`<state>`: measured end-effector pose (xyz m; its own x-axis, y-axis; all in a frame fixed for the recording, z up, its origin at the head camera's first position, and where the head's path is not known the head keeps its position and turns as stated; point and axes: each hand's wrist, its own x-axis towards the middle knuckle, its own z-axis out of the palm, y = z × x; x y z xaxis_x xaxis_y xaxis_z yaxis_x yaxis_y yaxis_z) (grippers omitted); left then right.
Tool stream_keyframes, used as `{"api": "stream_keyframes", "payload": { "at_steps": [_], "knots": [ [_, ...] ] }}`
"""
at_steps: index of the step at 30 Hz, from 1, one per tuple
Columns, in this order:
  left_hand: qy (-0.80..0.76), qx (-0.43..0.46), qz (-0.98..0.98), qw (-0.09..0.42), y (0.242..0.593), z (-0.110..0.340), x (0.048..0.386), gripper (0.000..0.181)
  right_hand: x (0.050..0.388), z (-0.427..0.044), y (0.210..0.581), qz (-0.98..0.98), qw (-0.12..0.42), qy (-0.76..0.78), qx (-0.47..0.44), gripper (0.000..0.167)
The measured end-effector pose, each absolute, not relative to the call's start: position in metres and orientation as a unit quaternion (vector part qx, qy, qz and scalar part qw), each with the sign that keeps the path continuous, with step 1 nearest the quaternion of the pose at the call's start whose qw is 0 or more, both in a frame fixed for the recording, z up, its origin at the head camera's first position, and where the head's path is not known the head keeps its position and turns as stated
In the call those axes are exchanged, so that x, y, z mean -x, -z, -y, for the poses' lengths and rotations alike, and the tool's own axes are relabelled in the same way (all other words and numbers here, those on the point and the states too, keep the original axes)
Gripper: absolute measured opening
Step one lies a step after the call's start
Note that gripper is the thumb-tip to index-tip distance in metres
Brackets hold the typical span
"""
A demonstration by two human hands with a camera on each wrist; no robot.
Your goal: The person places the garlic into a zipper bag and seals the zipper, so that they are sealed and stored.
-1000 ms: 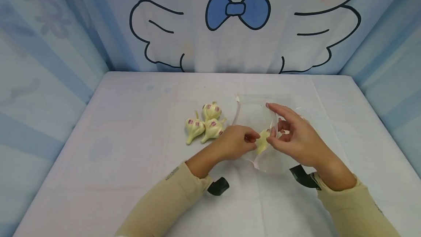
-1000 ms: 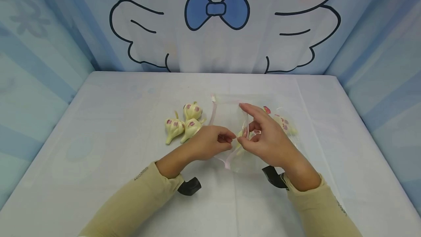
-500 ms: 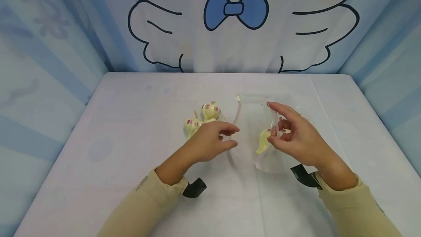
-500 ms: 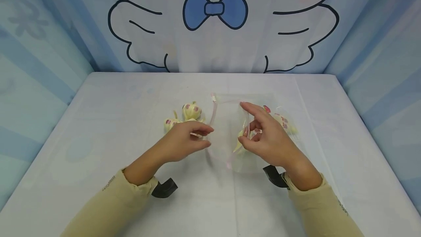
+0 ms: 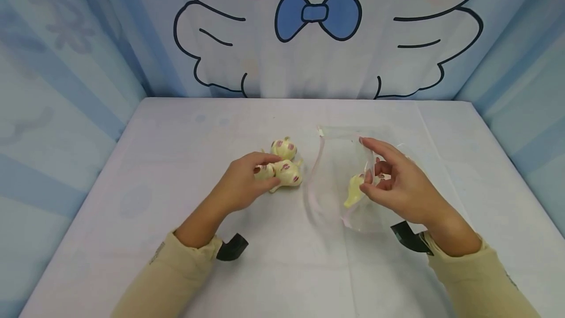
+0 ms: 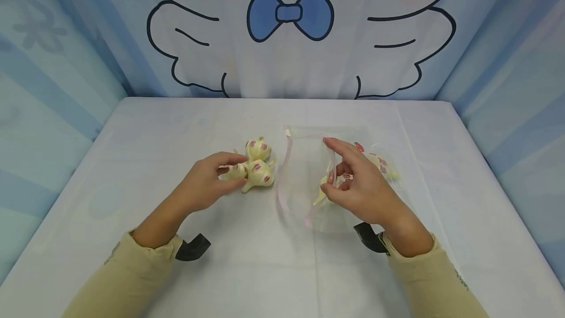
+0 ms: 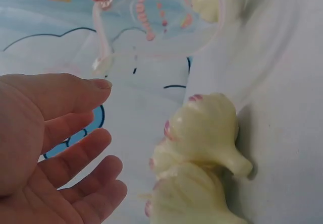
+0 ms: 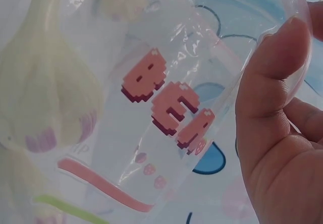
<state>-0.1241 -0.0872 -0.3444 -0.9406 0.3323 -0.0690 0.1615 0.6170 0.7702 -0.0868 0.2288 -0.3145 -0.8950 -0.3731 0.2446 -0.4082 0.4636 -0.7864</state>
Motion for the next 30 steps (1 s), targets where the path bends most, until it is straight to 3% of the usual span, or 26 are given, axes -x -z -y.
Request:
{"api": "stream_keyframes", "payload": {
  "at_steps": [14, 25, 30],
  "knots": [
    [-0.389, -0.073, -0.914, 0.084, 0.369, 0.108, 0.139, 0.052, 0.086, -0.230, 0.313, 0.852, 0.017, -0.471, -0.227, 0.076],
    [-0.394, -0.063, -0.913, 0.082, 0.391, 0.104, 0.148, 0.064, 0.085, -0.230, 0.315, 0.853, 0.022, -0.468, -0.230, 0.077],
    [-0.395, -0.065, -0.912, 0.085, 0.395, 0.103, 0.148, 0.062, 0.084, -0.230, 0.315, 0.857, 0.022, -0.462, -0.225, 0.078]
  ]
}}
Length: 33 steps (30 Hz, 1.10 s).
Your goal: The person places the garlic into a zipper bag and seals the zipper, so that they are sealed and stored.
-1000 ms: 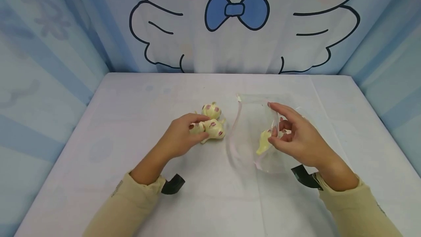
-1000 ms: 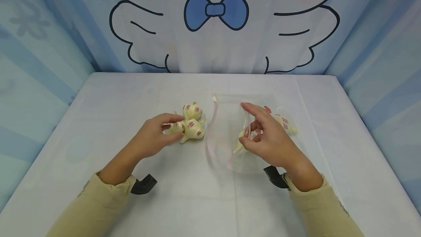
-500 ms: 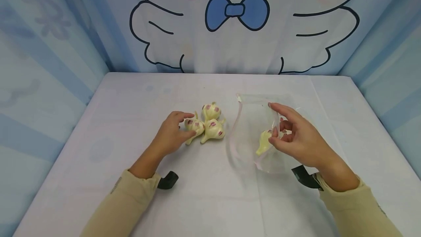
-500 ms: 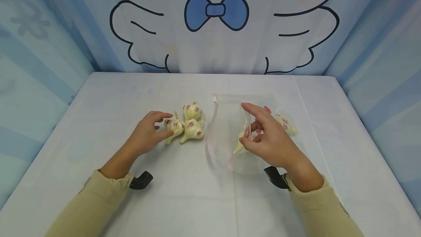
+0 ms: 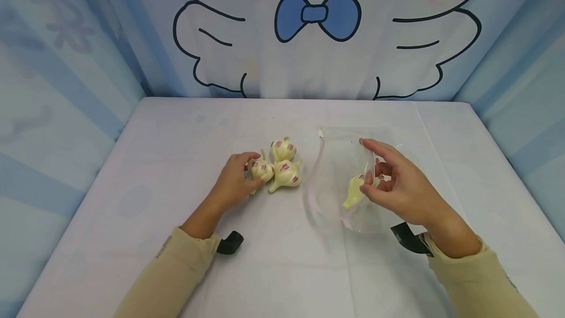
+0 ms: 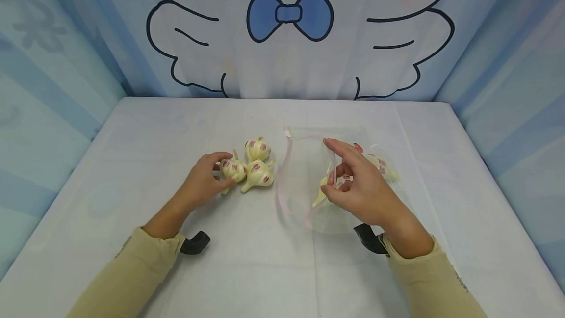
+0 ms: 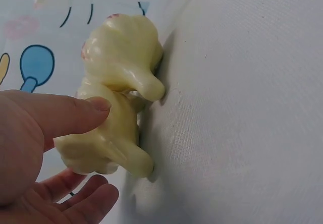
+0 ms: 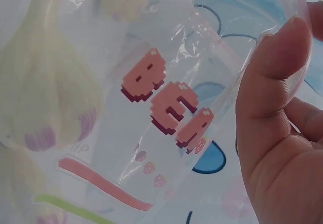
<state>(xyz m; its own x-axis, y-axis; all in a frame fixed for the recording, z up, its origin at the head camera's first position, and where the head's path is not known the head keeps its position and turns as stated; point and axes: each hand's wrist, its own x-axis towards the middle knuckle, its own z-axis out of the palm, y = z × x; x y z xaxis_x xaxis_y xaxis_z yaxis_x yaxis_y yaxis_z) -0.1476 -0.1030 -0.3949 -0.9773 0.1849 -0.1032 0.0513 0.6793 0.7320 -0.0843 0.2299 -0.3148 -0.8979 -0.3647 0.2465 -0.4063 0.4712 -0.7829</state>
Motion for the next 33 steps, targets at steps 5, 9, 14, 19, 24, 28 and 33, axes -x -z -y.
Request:
{"api": "stream_keyframes", "payload": {
  "at_steps": [5, 9, 14, 19, 24, 28, 33],
  "knots": [
    [-0.402, -0.072, -0.909, 0.086, 0.396, 0.104, 0.147, 0.063, 0.084, -0.230, 0.314, 0.859, 0.023, -0.460, -0.222, 0.078],
    [-0.425, -0.056, -0.899, 0.092, 0.396, 0.104, 0.145, 0.071, 0.084, -0.230, 0.315, 0.859, 0.024, -0.459, -0.224, 0.078],
    [-0.445, -0.035, -0.889, 0.096, 0.395, 0.104, 0.142, 0.062, 0.085, -0.229, 0.315, 0.858, 0.024, -0.461, -0.226, 0.077],
    [-0.450, -0.034, -0.888, 0.090, 0.396, 0.106, 0.142, 0.056, 0.085, -0.229, 0.315, 0.859, 0.022, -0.461, -0.224, 0.077],
    [-0.450, -0.025, -0.890, 0.065, 0.395, 0.107, 0.143, 0.058, 0.085, -0.230, 0.315, 0.860, 0.022, -0.459, -0.222, 0.077],
    [-0.445, -0.025, -0.894, 0.041, 0.390, 0.108, 0.143, 0.060, 0.085, -0.230, 0.316, 0.860, 0.022, -0.459, -0.221, 0.077],
    [-0.434, -0.043, -0.900, 0.015, 0.379, 0.110, 0.140, 0.060, 0.086, -0.229, 0.316, 0.857, 0.020, -0.464, -0.223, 0.077]
  ]
}}
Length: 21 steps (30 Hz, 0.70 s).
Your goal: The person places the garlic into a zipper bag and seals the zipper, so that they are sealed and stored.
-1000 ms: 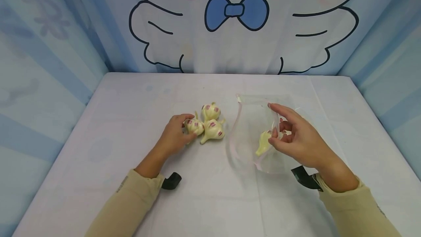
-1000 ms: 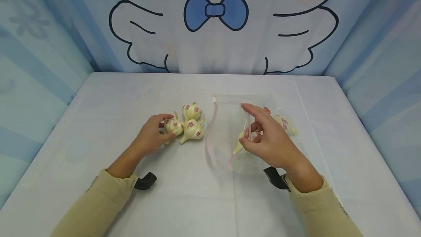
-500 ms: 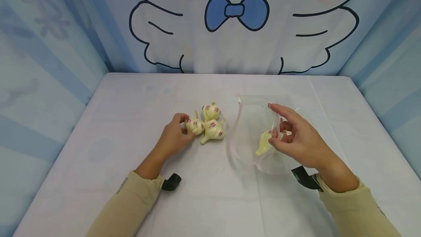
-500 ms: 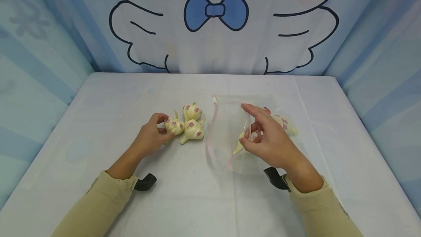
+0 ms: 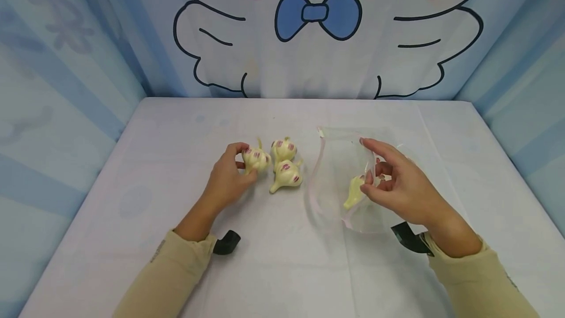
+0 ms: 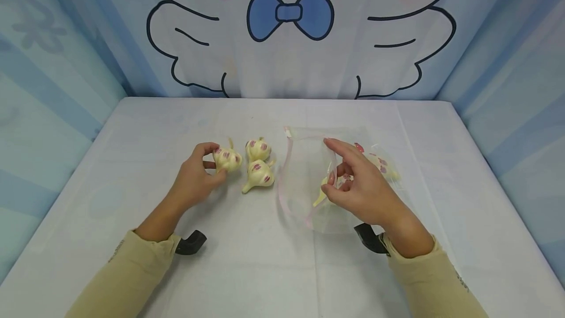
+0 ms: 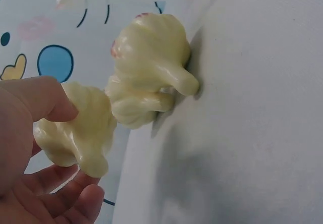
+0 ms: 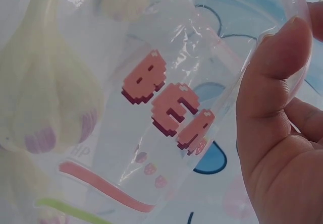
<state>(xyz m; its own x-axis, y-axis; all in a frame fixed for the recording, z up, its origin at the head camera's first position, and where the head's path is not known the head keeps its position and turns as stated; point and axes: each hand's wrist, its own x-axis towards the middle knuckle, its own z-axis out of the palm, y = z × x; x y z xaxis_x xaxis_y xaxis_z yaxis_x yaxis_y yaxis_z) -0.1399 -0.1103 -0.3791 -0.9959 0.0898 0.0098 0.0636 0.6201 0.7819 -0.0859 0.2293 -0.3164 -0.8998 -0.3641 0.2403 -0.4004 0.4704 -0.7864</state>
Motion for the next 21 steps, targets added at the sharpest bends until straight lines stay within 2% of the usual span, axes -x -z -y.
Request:
{"api": "stream_keyframes", "payload": {
  "at_steps": [21],
  "knots": [
    [-0.448, -0.107, -0.888, -0.004, 0.356, 0.101, 0.128, 0.063, 0.085, -0.230, 0.316, 0.857, 0.022, -0.463, -0.227, 0.077]
  ]
}}
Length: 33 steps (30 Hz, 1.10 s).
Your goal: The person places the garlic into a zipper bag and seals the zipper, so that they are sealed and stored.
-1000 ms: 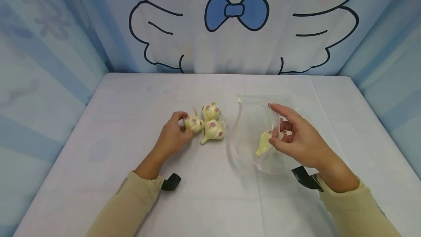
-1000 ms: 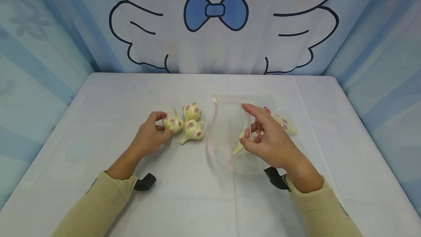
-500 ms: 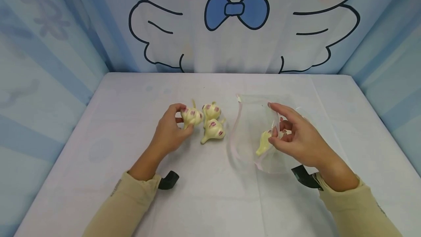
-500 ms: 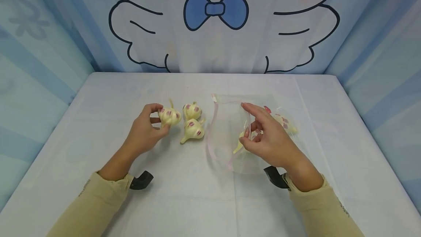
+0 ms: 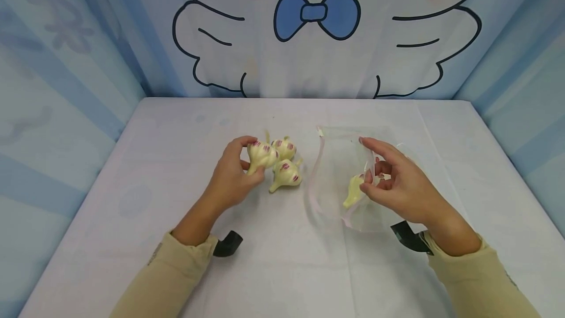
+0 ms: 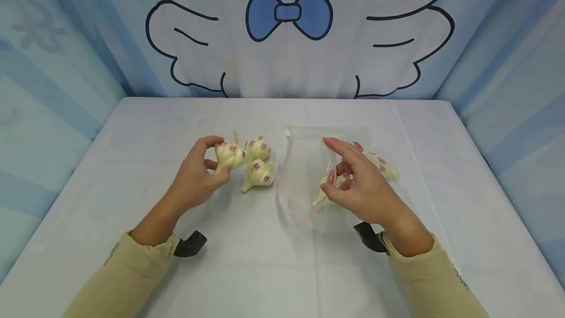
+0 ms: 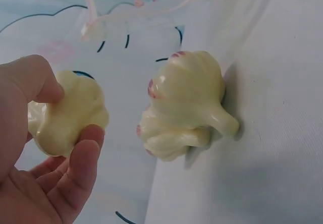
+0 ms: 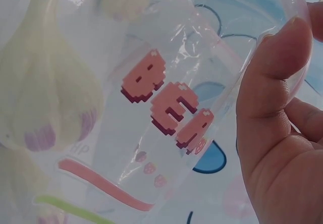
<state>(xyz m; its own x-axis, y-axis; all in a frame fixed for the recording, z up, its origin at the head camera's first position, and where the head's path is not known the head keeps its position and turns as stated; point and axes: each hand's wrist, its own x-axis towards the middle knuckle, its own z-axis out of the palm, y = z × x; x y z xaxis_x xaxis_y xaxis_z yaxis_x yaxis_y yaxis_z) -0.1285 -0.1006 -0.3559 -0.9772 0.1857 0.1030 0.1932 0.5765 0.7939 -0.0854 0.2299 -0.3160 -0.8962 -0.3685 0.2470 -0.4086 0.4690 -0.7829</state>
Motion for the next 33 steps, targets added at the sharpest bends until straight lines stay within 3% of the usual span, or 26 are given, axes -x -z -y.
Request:
{"api": "stream_keyframes", "payload": {
  "at_steps": [13, 21, 33],
  "knots": [
    [0.458, 0.273, 0.846, 0.015, 0.347, 0.093, 0.119, 0.060, 0.085, -0.230, 0.315, 0.862, 0.026, -0.455, -0.223, 0.076],
    [0.487, 0.281, 0.827, 0.012, 0.347, 0.082, 0.116, 0.029, 0.086, -0.229, 0.316, 0.860, 0.026, -0.459, -0.223, 0.075],
    [0.490, 0.292, 0.821, 0.011, 0.351, 0.065, 0.116, 0.023, 0.086, -0.228, 0.317, 0.853, 0.026, -0.471, -0.224, 0.076]
  ]
}}
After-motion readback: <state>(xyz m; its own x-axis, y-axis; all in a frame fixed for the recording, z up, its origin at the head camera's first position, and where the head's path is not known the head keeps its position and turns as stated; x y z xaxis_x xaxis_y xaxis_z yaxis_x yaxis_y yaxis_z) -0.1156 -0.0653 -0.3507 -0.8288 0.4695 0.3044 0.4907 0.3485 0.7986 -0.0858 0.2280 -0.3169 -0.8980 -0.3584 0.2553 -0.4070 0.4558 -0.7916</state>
